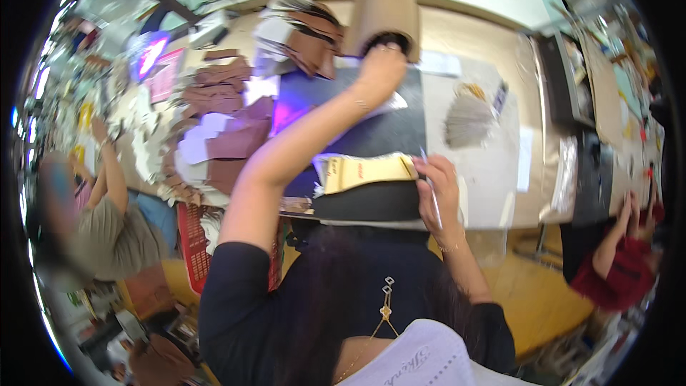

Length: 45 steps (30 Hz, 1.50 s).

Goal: The person assembles small fabric pieces by placing a white insert into a brown fabric shell, then stacks the finished units. They bundle the stack with a rubber band and later use a yellow marker to draw lines on a white fabric piece.

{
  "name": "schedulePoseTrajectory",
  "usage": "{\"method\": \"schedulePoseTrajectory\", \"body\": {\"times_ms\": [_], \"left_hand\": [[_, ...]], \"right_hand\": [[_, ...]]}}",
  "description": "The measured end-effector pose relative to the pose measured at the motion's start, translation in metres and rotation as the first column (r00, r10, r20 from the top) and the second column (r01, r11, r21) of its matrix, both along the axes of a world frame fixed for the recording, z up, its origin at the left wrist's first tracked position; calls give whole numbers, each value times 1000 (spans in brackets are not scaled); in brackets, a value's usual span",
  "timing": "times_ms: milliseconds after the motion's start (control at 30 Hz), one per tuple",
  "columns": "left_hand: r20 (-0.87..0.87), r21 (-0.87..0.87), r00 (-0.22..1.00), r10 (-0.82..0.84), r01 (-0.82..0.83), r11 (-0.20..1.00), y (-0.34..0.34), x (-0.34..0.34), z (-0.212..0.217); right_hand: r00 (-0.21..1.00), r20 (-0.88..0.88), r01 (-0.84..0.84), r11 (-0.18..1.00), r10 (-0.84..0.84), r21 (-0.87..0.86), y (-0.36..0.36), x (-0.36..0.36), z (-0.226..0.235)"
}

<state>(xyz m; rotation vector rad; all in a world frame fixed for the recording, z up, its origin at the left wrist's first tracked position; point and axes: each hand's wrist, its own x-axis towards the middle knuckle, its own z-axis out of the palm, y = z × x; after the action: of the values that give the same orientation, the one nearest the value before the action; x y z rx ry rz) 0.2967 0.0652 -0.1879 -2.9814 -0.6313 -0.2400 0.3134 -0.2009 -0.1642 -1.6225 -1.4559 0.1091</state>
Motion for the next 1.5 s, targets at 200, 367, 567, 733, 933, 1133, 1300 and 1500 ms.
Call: {"method": "schedulePoseTrajectory", "body": {"times_ms": [200,367,567,733,933,1133,1300,1500], "left_hand": [[-309,-283,949,63,-155,947,31,33,-2],[-346,-336,936,60,-183,924,35,41,-2],[-249,-214,968,13,-68,974,28,42,-7],[-291,84,955,-63,91,992,35,40,-33],[-168,122,969,-180,202,972,25,30,-28],[49,298,982,-180,157,941,-12,-17,-3],[237,484,917,-320,174,857,-15,-47,13],[353,275,923,-156,57,960,-26,-68,49]], "right_hand": [[994,-107,-28,1000,27,-9,-3,3,-1],[985,-172,0,997,12,72,43,25,8],[935,349,49,998,-56,31,180,70,24],[949,316,44,991,-3,-125,227,78,10],[930,366,58,976,22,-208,233,88,9],[969,240,-3,975,58,-222,237,94,22],[978,193,-26,969,76,-247,235,95,25],[966,255,16,982,33,-188,236,92,23]]}}
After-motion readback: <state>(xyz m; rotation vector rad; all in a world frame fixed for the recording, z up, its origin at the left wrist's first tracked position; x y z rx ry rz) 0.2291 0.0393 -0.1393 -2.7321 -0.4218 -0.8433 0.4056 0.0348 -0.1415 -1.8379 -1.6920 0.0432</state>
